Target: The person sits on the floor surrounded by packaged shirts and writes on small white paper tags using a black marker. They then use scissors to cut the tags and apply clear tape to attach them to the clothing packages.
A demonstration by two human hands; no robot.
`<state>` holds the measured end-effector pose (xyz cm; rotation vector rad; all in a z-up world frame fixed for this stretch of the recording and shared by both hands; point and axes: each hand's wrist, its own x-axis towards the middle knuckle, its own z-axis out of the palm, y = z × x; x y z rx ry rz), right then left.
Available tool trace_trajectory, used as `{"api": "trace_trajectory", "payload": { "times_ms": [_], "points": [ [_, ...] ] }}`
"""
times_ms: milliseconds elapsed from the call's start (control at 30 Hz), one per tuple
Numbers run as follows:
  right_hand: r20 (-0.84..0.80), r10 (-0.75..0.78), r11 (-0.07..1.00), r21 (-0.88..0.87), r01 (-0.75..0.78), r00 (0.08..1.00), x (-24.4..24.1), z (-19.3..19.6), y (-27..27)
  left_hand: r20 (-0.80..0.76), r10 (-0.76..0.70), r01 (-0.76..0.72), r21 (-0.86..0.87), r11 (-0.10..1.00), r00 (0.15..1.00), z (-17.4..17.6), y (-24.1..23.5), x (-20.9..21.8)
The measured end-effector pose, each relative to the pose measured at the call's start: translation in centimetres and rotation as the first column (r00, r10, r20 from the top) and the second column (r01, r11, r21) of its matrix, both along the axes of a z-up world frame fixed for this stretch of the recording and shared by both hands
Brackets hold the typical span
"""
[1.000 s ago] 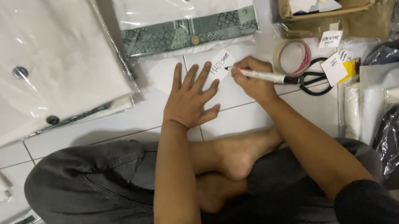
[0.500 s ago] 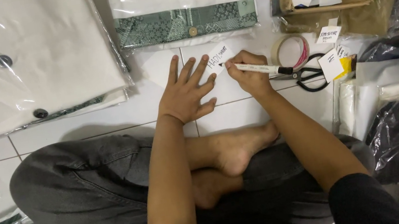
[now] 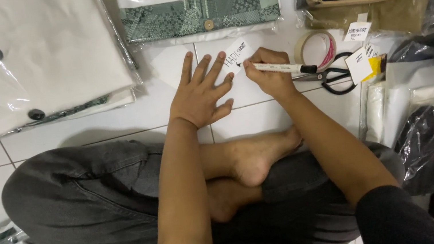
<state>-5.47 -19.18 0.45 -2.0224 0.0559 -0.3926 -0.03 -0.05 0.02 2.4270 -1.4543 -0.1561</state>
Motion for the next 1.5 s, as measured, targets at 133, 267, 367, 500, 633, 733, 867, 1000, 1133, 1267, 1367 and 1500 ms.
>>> {"api": "trace_trajectory", "payload": {
  "times_ms": [133, 267, 367, 500, 633, 733, 867, 1000, 1133, 1267, 1367, 1500],
  "points": [
    [0.0, 0.058, 0.998, -0.007, -0.058, 0.998, 0.0, 0.3, 0.0, -0.015, 0.0, 0.0, 0.015, 1.0, 1.0, 0.1, 0.2, -0.1],
    [-0.011, 0.074, 0.997, 0.037, -0.074, 0.997, 0.1, 0.3, -0.2, -0.009, 0.005, -0.005, 0.01, 1.0, 1.0, 0.1, 0.0, 0.0],
    [-0.028, 0.035, 0.998, 0.051, -0.033, 0.999, -0.2, -0.2, -0.4, -0.008, 0.006, -0.006, 0.012, 1.0, 1.0, 0.0, 0.0, 0.0],
    [-0.043, 0.003, 0.994, 0.108, 0.002, 0.999, 0.0, 0.6, 0.3, -0.003, 0.006, -0.006, 0.01, 1.0, 1.0, 0.1, 0.1, 0.0],
    [-0.02, 0.019, 0.997, 0.08, -0.017, 1.0, 0.2, 0.2, 0.2, -0.005, -0.003, 0.003, 0.033, 0.999, 1.0, 0.1, 0.1, 0.0],
    [0.004, 0.029, 0.997, 0.072, -0.029, 1.0, 0.2, -0.2, 0.1, -0.001, -0.003, 0.003, 0.023, 1.0, 1.0, 0.1, 0.1, 0.0],
    [0.007, 0.023, 0.998, 0.057, -0.023, 1.0, 0.0, -0.4, -0.1, 0.005, 0.008, -0.008, 0.006, 1.0, 1.0, 0.0, 0.0, -0.1],
    [0.026, 0.026, 0.999, 0.037, -0.027, 0.999, -0.2, 0.1, -0.4, 0.01, 0.011, -0.011, 0.01, 1.0, 1.0, 0.2, 0.0, -0.1],
    [0.02, -0.019, 0.999, 0.045, 0.018, 1.0, -0.3, 0.2, -0.2, 0.012, 0.008, -0.008, 0.01, 1.0, 1.0, 0.0, 0.0, 0.0],
    [0.0, -0.046, 0.998, 0.05, 0.046, 0.999, -0.4, 0.2, -0.2, 0.001, 0.005, -0.005, 0.011, 1.0, 1.0, -0.3, 0.0, -0.1],
    [-0.002, -0.027, 0.998, 0.053, 0.027, 1.0, -0.2, 0.1, 0.0, 0.001, 0.007, -0.007, 0.024, 1.0, 1.0, -0.3, -0.1, -0.2],
    [0.014, -0.031, 0.999, 0.024, 0.03, 0.999, -0.1, -0.2, 0.0, -0.008, 0.003, -0.002, 0.05, 0.999, 1.0, -0.2, -0.1, -0.2]
  ]
}}
